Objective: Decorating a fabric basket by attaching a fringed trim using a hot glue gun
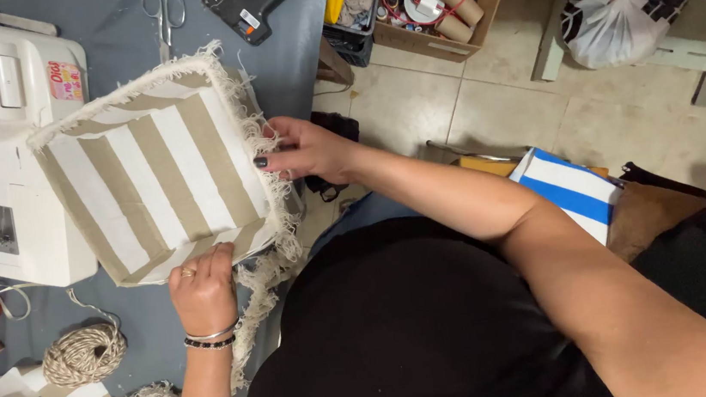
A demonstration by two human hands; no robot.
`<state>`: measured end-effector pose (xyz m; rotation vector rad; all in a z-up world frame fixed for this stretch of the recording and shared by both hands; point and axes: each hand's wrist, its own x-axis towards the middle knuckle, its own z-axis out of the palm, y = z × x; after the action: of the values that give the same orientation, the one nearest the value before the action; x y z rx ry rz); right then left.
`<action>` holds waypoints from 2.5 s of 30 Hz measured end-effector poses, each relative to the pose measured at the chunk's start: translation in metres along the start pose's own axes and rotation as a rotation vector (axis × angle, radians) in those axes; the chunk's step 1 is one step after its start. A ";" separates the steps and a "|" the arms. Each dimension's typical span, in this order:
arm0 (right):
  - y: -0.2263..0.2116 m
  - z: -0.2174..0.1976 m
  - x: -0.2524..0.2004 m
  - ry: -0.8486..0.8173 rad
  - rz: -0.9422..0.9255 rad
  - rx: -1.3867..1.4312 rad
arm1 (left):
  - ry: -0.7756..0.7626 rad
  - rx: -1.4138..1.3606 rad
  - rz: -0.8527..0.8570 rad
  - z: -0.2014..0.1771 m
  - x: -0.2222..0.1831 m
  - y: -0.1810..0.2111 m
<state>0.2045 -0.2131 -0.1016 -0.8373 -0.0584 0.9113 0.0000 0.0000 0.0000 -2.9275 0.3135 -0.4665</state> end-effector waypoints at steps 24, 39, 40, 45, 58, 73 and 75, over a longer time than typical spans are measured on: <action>-0.013 -0.007 -0.059 -0.001 0.213 0.061 | -0.048 0.037 -0.021 -0.009 -0.013 0.000; 0.030 -0.001 -0.074 0.015 0.131 -0.042 | -0.293 -0.330 -0.310 -0.085 0.040 0.024; 0.043 0.004 -0.066 0.014 0.134 -0.036 | -0.299 -0.328 -0.310 -0.083 0.049 0.036; 0.075 0.004 -0.046 -0.110 0.029 -0.124 | -0.134 -0.256 -0.210 -0.047 0.060 0.066; 0.061 0.022 -0.056 -0.202 0.037 -0.128 | -0.132 -0.319 -0.296 -0.063 0.054 0.080; 0.082 -0.008 -0.046 -0.274 -0.029 -0.285 | -0.058 -0.510 -0.484 -0.018 -0.022 0.082; 0.040 -0.023 -0.054 -0.158 -0.106 -0.628 | 0.013 -0.605 -0.560 -0.008 -0.021 0.086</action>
<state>0.1518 -0.2525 -0.1282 -1.3253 -0.5442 0.8653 -0.0378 -0.0788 -0.0150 -3.5931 -0.4699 -0.5301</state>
